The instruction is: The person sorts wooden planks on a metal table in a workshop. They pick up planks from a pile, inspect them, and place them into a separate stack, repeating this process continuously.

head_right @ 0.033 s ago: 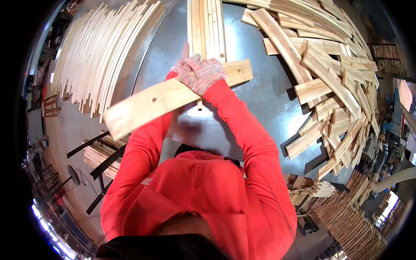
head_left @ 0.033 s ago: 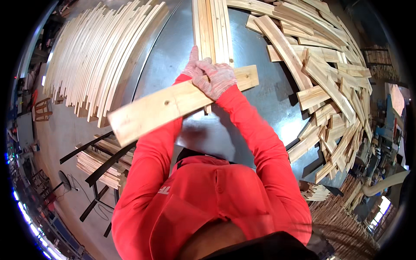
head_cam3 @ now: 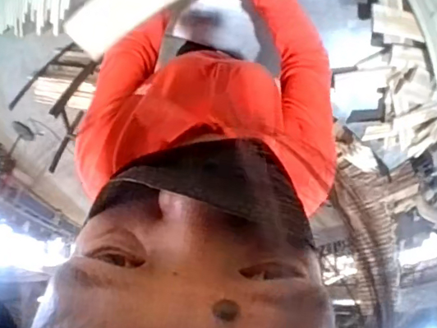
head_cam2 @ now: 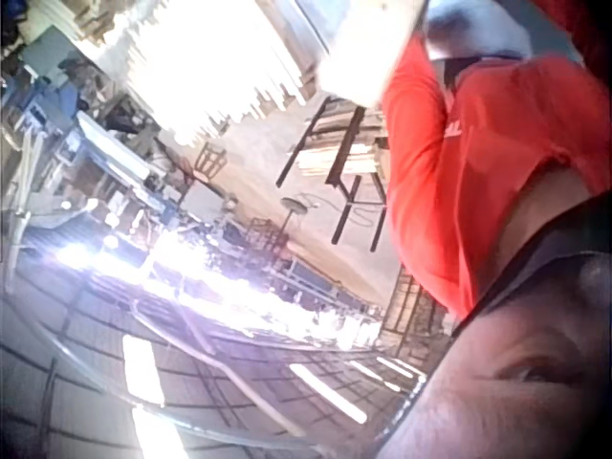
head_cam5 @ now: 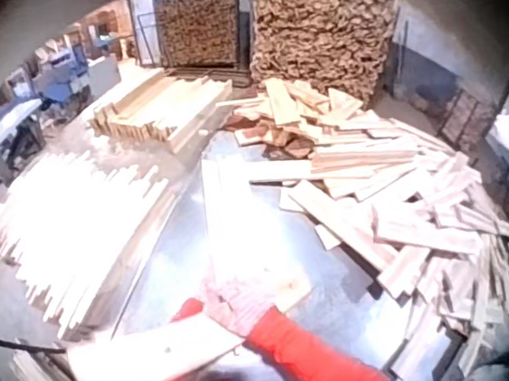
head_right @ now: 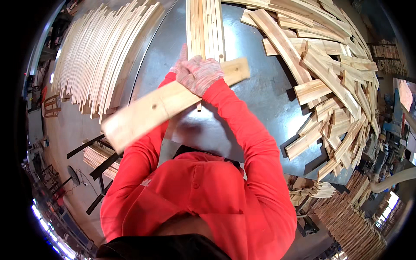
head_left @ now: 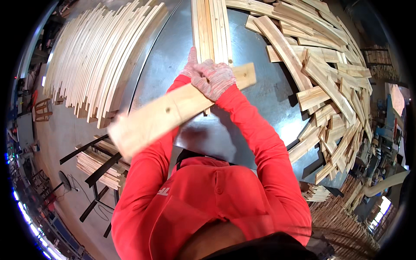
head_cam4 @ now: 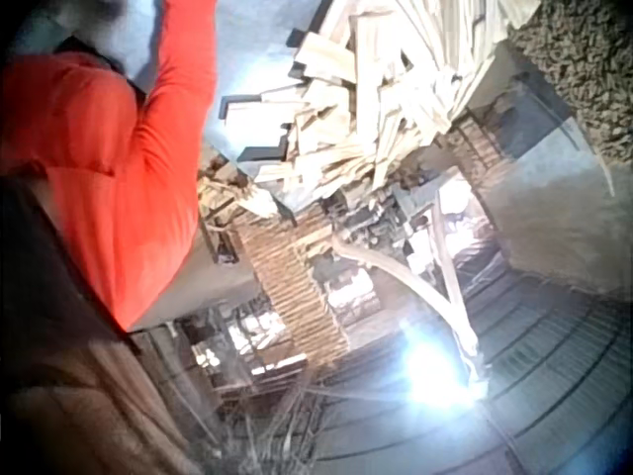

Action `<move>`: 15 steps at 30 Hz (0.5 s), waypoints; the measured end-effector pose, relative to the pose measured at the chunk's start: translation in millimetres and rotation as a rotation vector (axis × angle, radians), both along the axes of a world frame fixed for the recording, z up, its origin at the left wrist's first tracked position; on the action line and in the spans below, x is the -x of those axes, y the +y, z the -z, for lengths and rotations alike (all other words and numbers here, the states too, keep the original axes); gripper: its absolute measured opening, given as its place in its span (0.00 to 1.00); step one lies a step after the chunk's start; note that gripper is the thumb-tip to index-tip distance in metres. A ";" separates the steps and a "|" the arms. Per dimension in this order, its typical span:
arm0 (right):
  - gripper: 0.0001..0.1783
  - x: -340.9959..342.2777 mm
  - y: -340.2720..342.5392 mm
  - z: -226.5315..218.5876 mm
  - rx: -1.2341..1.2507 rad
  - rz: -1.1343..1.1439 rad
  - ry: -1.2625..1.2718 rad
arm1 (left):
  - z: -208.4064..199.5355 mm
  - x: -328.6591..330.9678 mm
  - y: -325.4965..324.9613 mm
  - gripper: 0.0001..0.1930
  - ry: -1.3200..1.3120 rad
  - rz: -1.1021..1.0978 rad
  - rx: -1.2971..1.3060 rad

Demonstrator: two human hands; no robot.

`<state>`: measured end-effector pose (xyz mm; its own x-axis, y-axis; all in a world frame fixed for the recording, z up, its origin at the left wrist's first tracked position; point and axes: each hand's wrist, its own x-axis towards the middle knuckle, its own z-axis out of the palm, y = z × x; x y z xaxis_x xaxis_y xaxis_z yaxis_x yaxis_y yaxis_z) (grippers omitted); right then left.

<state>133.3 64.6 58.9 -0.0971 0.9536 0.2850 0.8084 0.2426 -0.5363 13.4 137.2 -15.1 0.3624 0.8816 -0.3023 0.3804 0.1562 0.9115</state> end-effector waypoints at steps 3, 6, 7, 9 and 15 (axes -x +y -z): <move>0.17 -17.7 31.7 -40.3 -0.053 -0.199 -0.328 | -3.9 -9.2 5.5 0.57 0.150 0.015 -0.041; 0.09 -84.7 83.6 -97.1 -0.586 -0.409 -0.587 | -2.4 -15.1 2.1 0.58 0.291 0.007 -0.064; 0.12 -100.2 108.5 -101.5 -0.253 -0.391 -0.511 | 0.3 -17.0 4.4 0.58 0.332 0.006 -0.073; 0.16 -140.6 127.0 -120.8 -0.012 -0.253 -0.352 | -6.7 -32.0 7.1 0.59 0.367 0.052 -0.099; 0.38 -186.7 125.2 69.4 -0.224 0.237 -0.302 | -17.4 -27.0 8.6 0.57 0.432 0.098 -0.078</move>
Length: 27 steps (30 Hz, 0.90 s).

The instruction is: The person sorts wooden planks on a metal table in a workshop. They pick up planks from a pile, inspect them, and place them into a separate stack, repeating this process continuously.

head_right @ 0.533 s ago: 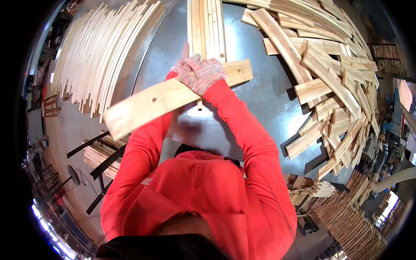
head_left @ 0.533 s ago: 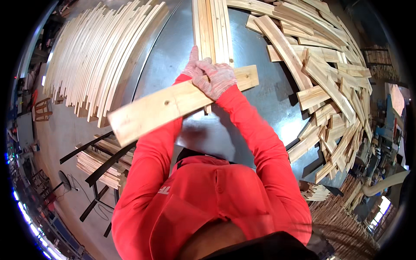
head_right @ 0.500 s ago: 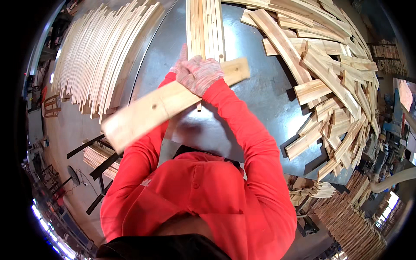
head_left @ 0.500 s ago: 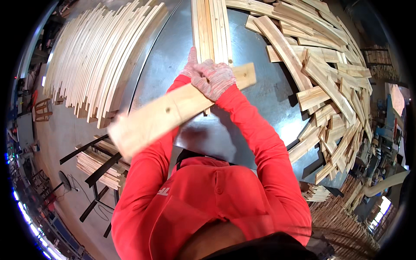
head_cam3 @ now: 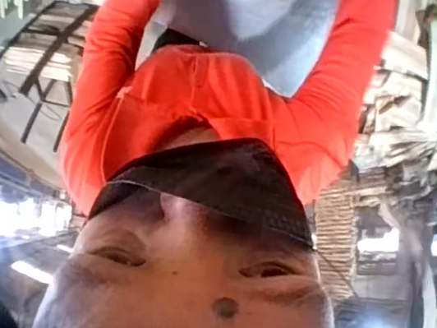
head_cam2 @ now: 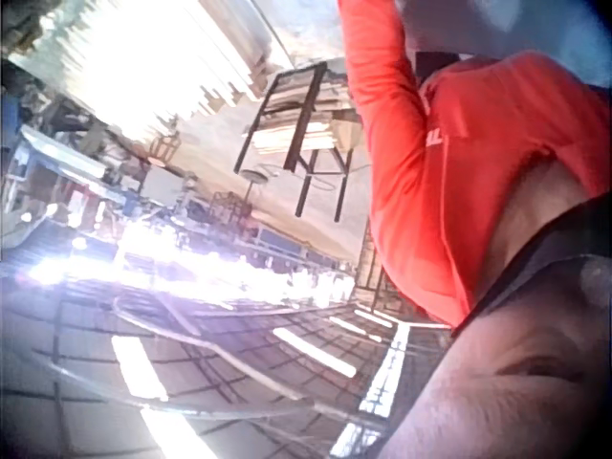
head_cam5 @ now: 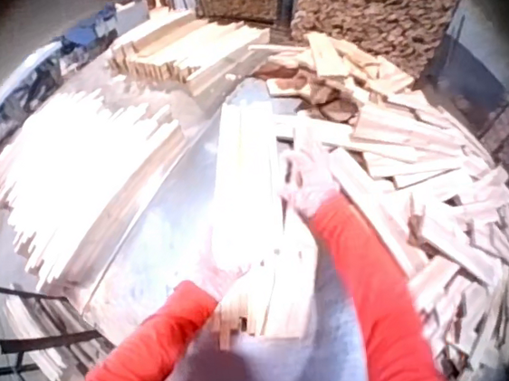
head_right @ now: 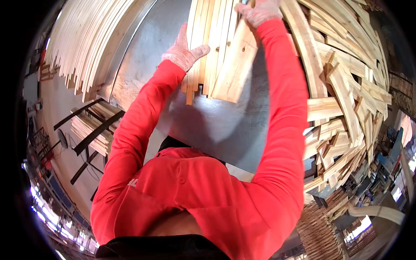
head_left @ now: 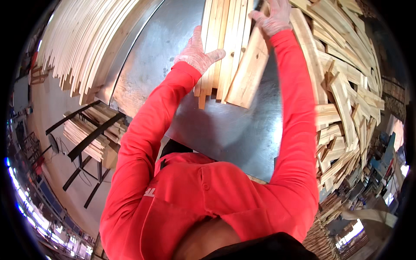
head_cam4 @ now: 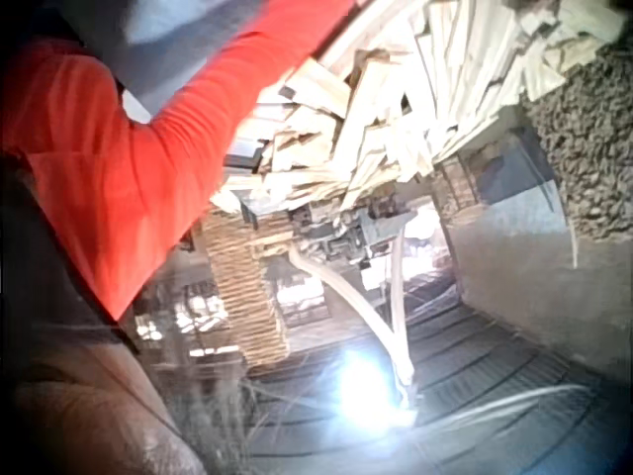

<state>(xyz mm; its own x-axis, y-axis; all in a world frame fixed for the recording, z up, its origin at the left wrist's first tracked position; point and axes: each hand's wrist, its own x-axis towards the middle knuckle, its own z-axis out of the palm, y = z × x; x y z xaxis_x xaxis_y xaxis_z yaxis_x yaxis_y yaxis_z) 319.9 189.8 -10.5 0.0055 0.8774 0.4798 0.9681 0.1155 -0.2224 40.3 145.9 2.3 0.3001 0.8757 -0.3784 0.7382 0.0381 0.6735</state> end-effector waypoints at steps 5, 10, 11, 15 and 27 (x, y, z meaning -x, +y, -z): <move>0.49 28.5 -11.8 76.9 0.237 -0.055 1.434 | 33.4 22.7 24.5 0.45 -0.205 0.035 -0.079; 0.45 120.8 -33.7 60.9 0.288 -0.047 1.697 | 40.8 46.2 33.8 0.37 -0.633 -0.114 0.080; 0.46 134.2 -37.0 66.4 0.300 -0.059 1.504 | 40.1 64.1 40.7 0.36 -0.582 -0.083 0.069; 0.47 255.9 -60.4 69.1 0.206 0.007 1.401 | 34.3 165.1 43.8 0.34 -0.384 -0.126 0.080; 0.59 377.4 -9.9 38.7 0.298 0.060 1.510 | -37.5 229.2 106.8 0.36 0.309 -0.270 -0.167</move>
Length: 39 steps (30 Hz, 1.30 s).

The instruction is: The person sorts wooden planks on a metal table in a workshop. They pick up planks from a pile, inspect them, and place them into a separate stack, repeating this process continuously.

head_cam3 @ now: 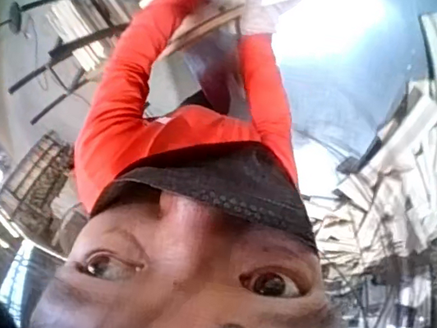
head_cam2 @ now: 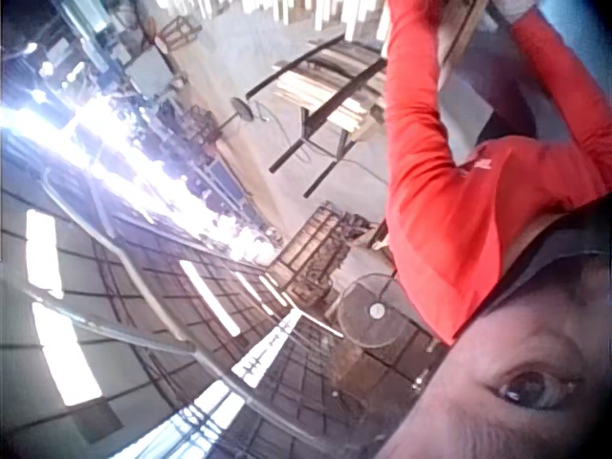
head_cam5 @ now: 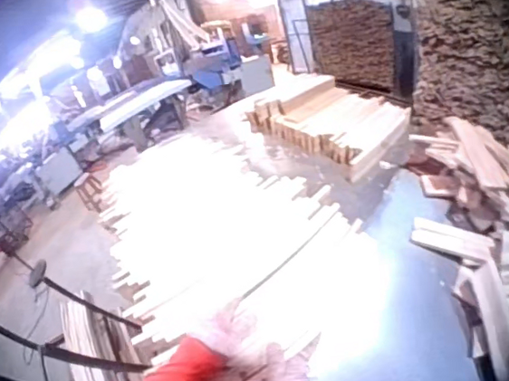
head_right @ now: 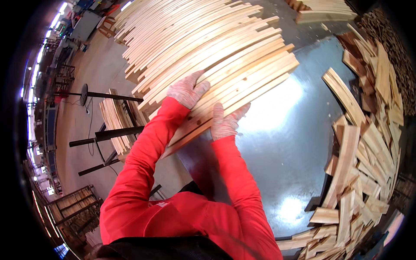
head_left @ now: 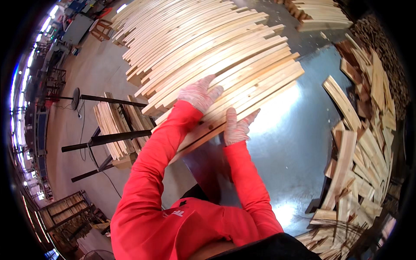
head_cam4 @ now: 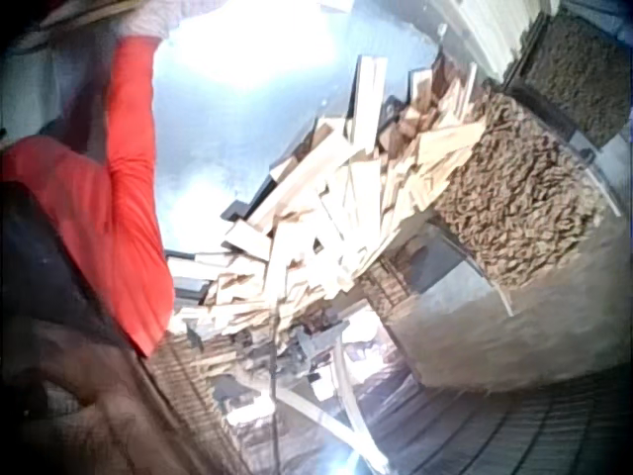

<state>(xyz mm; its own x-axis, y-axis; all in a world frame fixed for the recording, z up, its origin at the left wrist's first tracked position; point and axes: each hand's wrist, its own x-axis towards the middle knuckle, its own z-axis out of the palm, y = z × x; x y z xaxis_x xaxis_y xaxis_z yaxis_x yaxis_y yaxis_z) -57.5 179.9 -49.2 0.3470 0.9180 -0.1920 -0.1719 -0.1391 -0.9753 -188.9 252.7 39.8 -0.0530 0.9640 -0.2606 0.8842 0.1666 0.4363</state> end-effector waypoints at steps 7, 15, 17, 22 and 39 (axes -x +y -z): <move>0.63 13.5 64.5 -16.3 0.132 -0.219 -0.418 | 17.8 39.4 64.0 0.31 0.039 -0.049 -0.098; 0.37 -31.8 109.4 -28.0 0.230 -0.514 -0.544 | -26.5 12.1 46.0 0.42 0.167 0.224 -0.186; 0.36 -104.4 84.8 -58.9 0.103 -0.737 -0.695 | 18.8 19.2 15.1 0.52 0.515 0.596 -0.410; 0.32 -333.8 -55.3 -81.3 0.086 -0.256 -0.612 | 61.4 26.1 4.8 0.51 0.819 0.468 -0.303; 0.56 -663.5 -370.8 -111.1 0.712 -0.166 -1.682 | 62.2 -396.2 -293.0 0.29 -1.231 -0.174 0.415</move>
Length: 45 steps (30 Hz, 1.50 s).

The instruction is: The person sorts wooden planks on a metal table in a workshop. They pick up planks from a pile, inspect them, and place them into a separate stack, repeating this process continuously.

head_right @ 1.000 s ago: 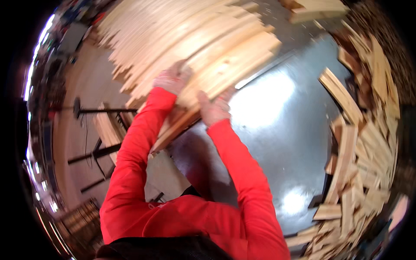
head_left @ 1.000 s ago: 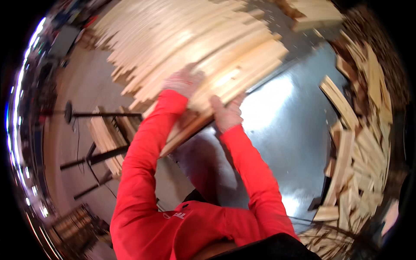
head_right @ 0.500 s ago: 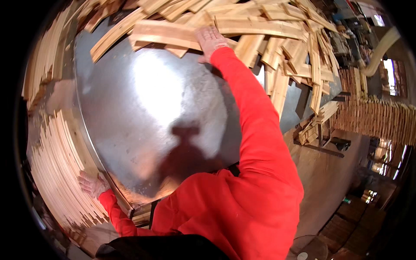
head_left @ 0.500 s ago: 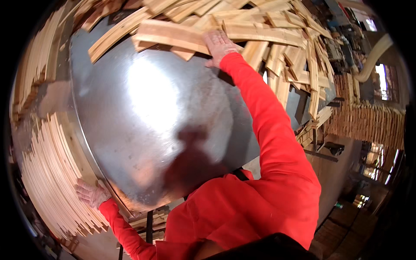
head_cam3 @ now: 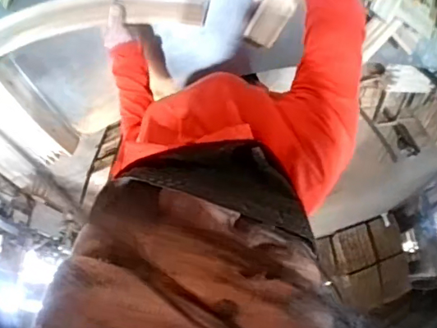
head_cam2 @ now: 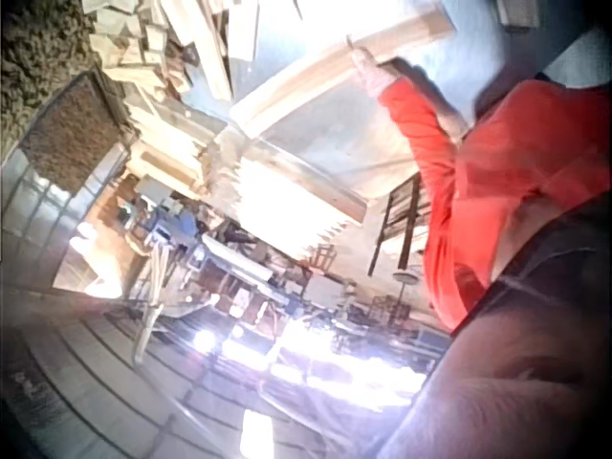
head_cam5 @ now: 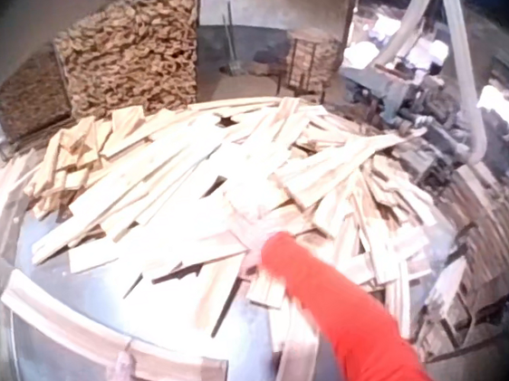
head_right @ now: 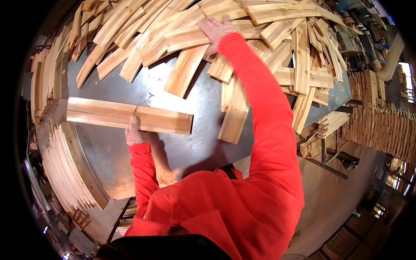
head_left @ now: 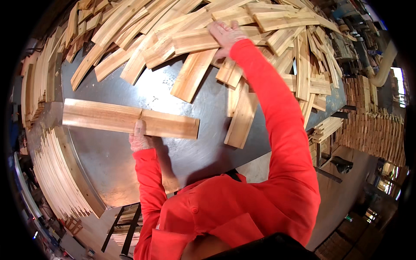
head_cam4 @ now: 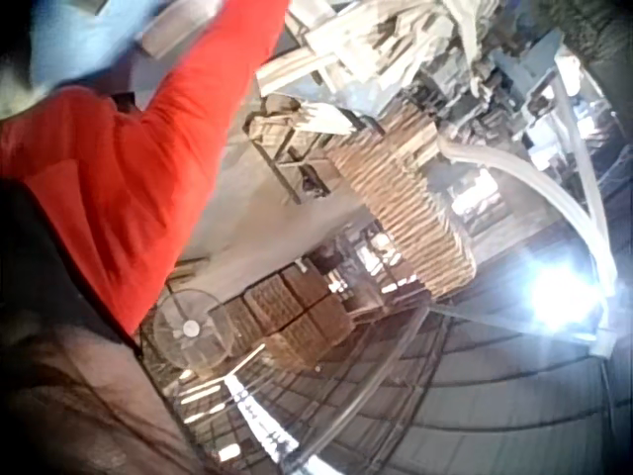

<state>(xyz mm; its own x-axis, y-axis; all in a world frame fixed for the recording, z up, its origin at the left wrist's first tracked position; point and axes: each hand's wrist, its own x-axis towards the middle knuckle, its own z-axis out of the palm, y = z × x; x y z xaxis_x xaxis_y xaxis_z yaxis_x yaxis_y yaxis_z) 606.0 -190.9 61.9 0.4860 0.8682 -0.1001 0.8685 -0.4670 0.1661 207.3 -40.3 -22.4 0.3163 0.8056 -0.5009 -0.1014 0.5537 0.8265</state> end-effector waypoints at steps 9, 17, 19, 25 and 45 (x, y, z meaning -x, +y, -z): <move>0.32 30.4 15.4 -32.7 0.060 -0.066 0.444 | -18.0 -30.1 -76.4 0.29 0.043 0.071 -0.111; 0.34 154.3 -12.8 14.0 -0.351 0.392 0.345 | 52.2 -78.6 -98.2 0.19 -0.163 0.006 0.432; 0.40 101.7 -29.7 -49.7 -0.530 0.753 0.164 | 43.0 -83.7 -105.9 0.15 -0.141 -0.045 0.478; 0.43 12.3 -8.7 -30.2 -0.415 1.397 -0.168 | 56.3 -90.2 -115.2 0.22 -0.225 -0.054 0.346; 0.61 141.0 -30.6 23.0 -0.309 0.567 0.069 | 50.8 -0.7 -23.2 0.29 0.107 0.031 0.117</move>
